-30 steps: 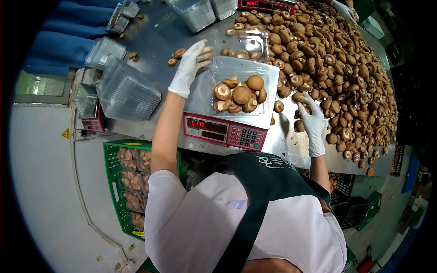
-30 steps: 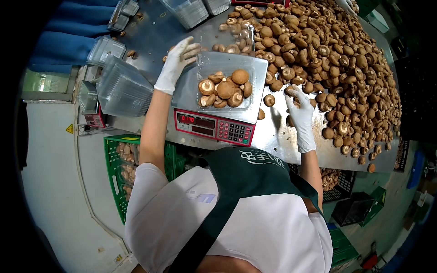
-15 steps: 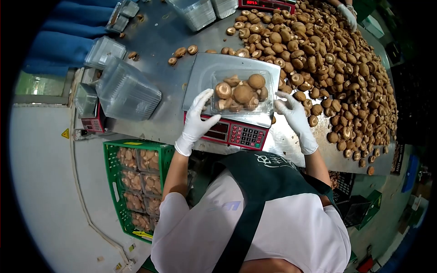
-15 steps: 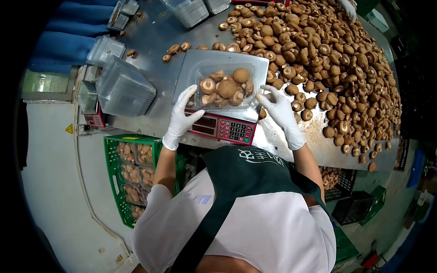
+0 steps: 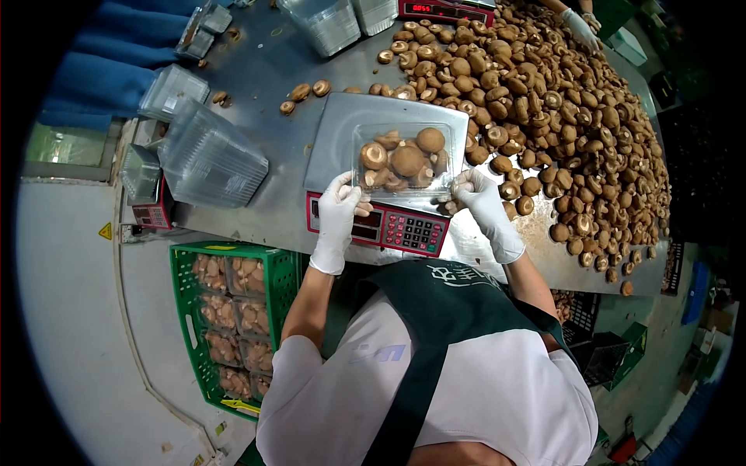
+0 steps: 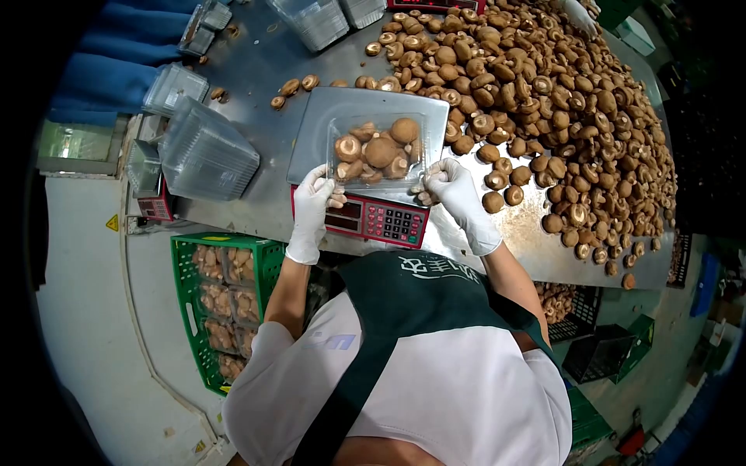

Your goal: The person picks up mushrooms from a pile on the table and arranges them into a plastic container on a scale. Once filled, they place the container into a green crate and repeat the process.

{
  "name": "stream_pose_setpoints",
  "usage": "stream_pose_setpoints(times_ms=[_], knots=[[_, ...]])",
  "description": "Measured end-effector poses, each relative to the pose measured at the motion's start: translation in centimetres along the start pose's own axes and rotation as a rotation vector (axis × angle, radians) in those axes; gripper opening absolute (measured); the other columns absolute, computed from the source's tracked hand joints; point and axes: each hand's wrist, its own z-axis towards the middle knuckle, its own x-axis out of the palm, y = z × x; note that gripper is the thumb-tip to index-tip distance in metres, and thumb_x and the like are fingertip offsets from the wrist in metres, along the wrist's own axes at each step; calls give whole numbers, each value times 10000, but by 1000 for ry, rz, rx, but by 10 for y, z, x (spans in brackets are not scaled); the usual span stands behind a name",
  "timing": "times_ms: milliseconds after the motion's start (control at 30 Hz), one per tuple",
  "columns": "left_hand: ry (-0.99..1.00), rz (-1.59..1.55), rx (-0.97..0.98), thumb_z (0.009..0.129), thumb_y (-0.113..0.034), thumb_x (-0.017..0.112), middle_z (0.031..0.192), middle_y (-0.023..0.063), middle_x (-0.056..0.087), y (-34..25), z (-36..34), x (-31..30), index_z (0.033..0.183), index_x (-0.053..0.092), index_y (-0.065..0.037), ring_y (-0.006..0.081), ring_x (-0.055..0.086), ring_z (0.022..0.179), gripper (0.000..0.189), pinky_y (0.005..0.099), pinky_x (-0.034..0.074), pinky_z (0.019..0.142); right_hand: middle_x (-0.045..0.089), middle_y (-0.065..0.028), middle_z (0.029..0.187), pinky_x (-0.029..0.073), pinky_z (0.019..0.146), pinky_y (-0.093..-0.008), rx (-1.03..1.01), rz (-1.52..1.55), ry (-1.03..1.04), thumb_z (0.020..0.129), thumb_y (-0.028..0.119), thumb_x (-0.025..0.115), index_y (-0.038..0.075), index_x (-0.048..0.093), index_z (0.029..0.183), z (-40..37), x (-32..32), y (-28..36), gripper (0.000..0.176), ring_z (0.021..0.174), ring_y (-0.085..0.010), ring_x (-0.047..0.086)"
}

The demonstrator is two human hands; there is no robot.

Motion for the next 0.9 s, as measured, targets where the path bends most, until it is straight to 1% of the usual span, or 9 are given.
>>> stream_pose_setpoints(times_ms=[133, 200, 300, 433, 500, 600, 767, 833, 900], knots=[[-7, 33, 36, 920, -67, 533, 811, 90, 642, -1, 1, -2, 1246, 497, 34, 96, 598, 588, 343, 182, 452, 479, 675, -149, 826, 541, 594, -235, 13, 12, 9, 905, 80, 565, -28, 511, 982, -2, -4, 0, 143, 647, -152, 655], [22, 164, -75, 916, -135, 582, 807, 78, 648, -11, -2, -10, 1206, 550, 8, 85, 584, 574, 325, 187, 436, 471, 686, -137, 861, 532, 609, -230, 6, -49, 27, 927, 182, 588, -25, 532, 1044, -4, -10, 2, 244, 650, -125, 637], [-209, 103, 47, 933, -261, 577, 823, 65, 651, -30, -10, -40, 1167, 592, -22, 101, 603, 632, 335, 192, 466, 524, 693, -108, 891, 528, 612, -234, 7, -176, -6, 936, 264, 578, -16, 553, 1077, -7, -29, 12, 315, 663, -106, 620], [-405, 94, 152, 941, -249, 562, 872, 48, 647, -48, -14, -79, 1168, 598, -28, 95, 604, 711, 319, 196, 465, 607, 661, -50, 838, 514, 594, -235, -30, -332, -98, 917, 338, 602, 18, 613, 1072, -5, -51, 13, 356, 676, -103, 610], [-362, 116, 149, 937, -227, 565, 882, 38, 648, -57, -14, -82, 1169, 603, -30, 93, 603, 728, 307, 199, 455, 635, 652, -46, 868, 528, 601, -245, -51, -339, -94, 902, 357, 620, 15, 621, 1096, 3, -55, 15, 393, 768, -116, 630], [-250, 106, 171, 934, -220, 569, 911, 40, 656, -57, -4, -77, 1167, 608, -35, 86, 603, 745, 301, 202, 454, 647, 669, -46, 906, 515, 618, -238, -63, -373, -100, 897, 367, 626, 15, 622, 1103, 5, -41, 30, 408, 717, -94, 608], [-136, 290, 117, 860, -344, 653, 964, 68, 663, -54, 11, -28, 1170, 613, -53, 112, 612, 776, 427, 226, 468, 659, 667, -39, 884, 486, 604, -228, -80, -505, -72, 869, 397, 657, 34, 642, 1084, 22, -28, 28, 422, 724, -98, 605], [-26, 421, 33, 851, -311, 670, 972, 50, 648, -53, 13, -8, 1169, 597, -29, 108, 606, 795, 431, 229, 483, 617, 665, -59, 821, 464, 606, -218, -78, -501, -64, 845, 348, 702, -24, 637, 1031, 22, -17, 29, 421, 686, -92, 586], [48, 450, 145, 822, -262, 710, 962, 49, 627, -30, 19, 3, 1162, 574, -16, 112, 596, 805, 441, 230, 485, 647, 658, -57, 792, 471, 628, -224, -49, -469, 7, 822, 292, 732, -23, 631, 1003, 26, -17, 21, 377, 682, -85, 585]])
